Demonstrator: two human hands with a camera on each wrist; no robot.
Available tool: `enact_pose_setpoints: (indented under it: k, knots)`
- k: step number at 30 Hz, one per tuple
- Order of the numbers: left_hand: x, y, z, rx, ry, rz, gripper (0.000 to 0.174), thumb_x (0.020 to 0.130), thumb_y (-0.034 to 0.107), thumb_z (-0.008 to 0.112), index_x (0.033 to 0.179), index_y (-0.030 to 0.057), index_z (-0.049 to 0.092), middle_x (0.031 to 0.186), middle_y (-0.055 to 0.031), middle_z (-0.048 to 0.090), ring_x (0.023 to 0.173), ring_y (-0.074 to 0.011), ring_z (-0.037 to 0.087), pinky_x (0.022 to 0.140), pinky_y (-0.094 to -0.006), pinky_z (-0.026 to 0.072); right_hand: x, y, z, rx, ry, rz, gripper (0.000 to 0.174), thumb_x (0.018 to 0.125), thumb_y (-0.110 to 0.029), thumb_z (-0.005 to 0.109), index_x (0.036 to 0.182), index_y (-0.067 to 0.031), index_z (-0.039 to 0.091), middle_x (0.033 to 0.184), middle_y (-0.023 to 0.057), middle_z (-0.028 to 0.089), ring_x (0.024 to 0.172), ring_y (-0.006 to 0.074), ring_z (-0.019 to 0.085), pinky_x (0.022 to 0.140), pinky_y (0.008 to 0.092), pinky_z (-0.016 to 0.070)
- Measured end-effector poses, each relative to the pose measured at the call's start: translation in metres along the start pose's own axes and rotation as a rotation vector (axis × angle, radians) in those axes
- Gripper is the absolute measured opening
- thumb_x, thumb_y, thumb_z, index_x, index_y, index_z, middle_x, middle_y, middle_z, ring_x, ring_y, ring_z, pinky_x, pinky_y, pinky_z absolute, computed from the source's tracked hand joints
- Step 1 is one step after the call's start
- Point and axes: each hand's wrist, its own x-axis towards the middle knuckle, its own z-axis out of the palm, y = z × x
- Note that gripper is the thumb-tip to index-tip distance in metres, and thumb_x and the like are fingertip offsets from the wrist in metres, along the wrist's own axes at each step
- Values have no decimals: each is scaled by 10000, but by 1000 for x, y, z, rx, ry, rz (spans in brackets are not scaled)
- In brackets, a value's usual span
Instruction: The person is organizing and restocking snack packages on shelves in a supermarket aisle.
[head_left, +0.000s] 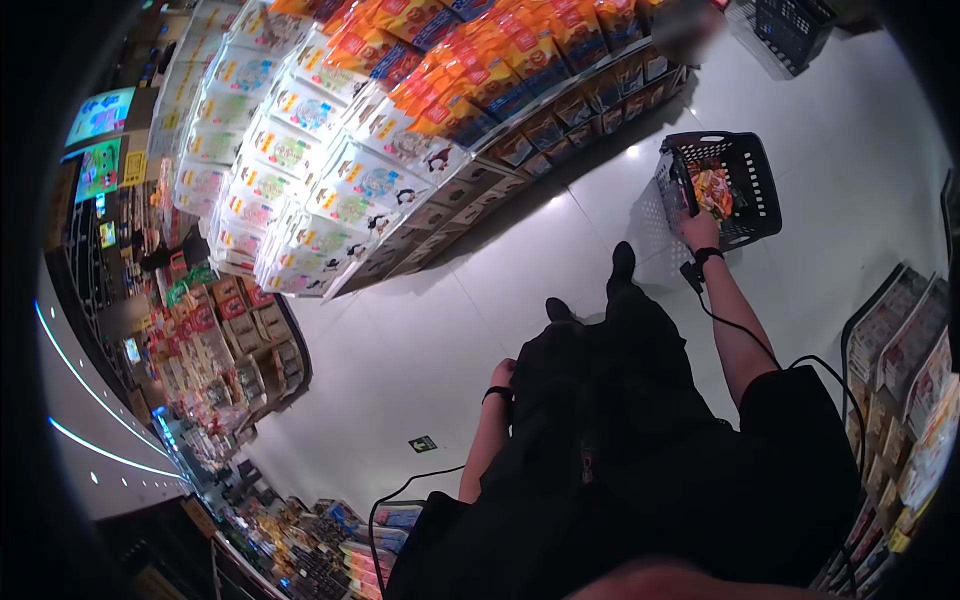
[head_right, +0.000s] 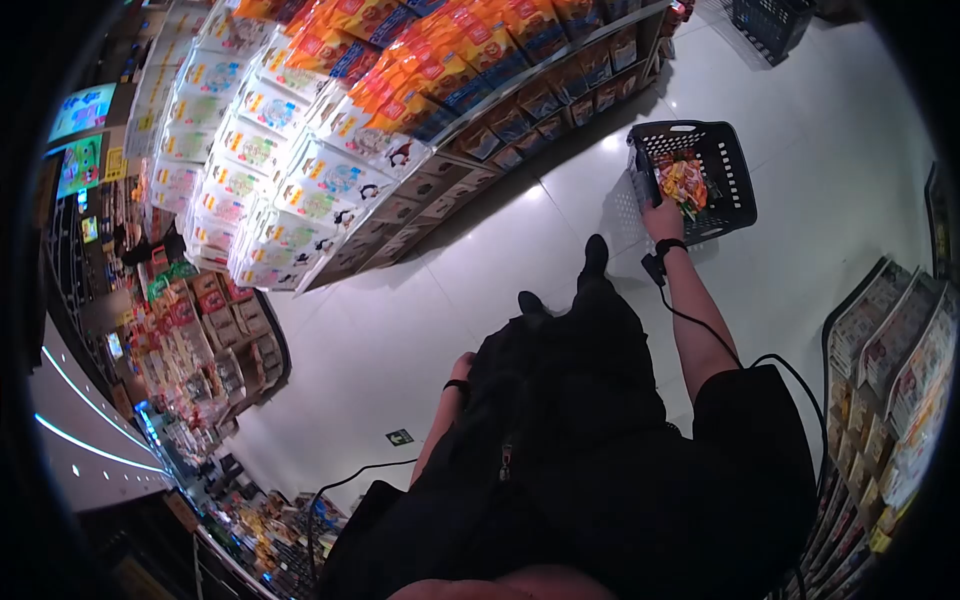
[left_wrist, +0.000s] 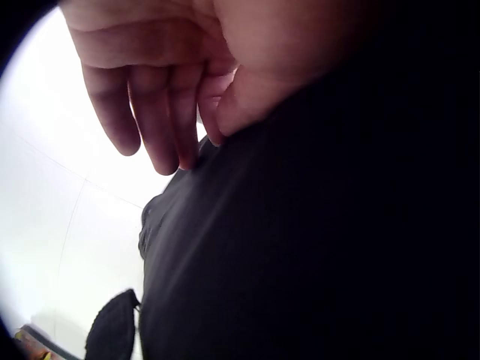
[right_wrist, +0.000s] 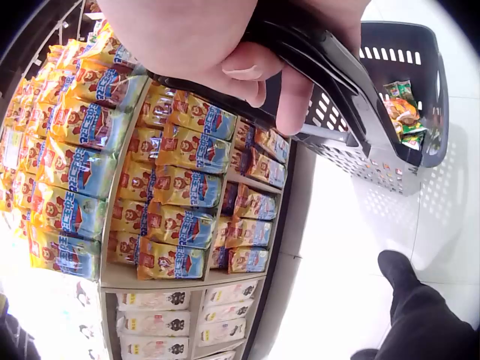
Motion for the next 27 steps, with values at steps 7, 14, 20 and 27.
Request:
enact_pose_setpoints:
  k: [7,14,20,27]
  knots:
    - [-72,-79,100,-168,172,-108,348,948,324,789,1103,17,738,1069,-226,797,1054,-380,766,931,-465,591,20,14,8,-27,-162,113,355,928,-310,769,1032,30,787,908,167,821,873,295,843,771,426,632]
    - [-125,-251,241,-585,288,-184,311,956,296,777,1105,23,789,1026,-159,823,980,-297,784,921,-447,606,36,81,80,72,-383,34,507,962,-401,817,1193,49,779,948,118,805,825,253,777,732,403,603]
    - [-214,-329,267,-524,167,-327,304,934,284,706,970,18,849,952,-210,826,912,-330,809,884,-464,619,-106,9,113,119,-382,26,364,980,-359,805,993,4,776,878,76,767,744,177,741,661,346,574]
    - [-190,-456,248,-802,130,-439,220,947,158,708,1003,-24,819,944,-147,833,849,-240,807,787,-384,641,-239,-56,202,143,-466,-67,247,991,-279,769,913,-46,787,745,24,715,658,158,720,617,337,563]
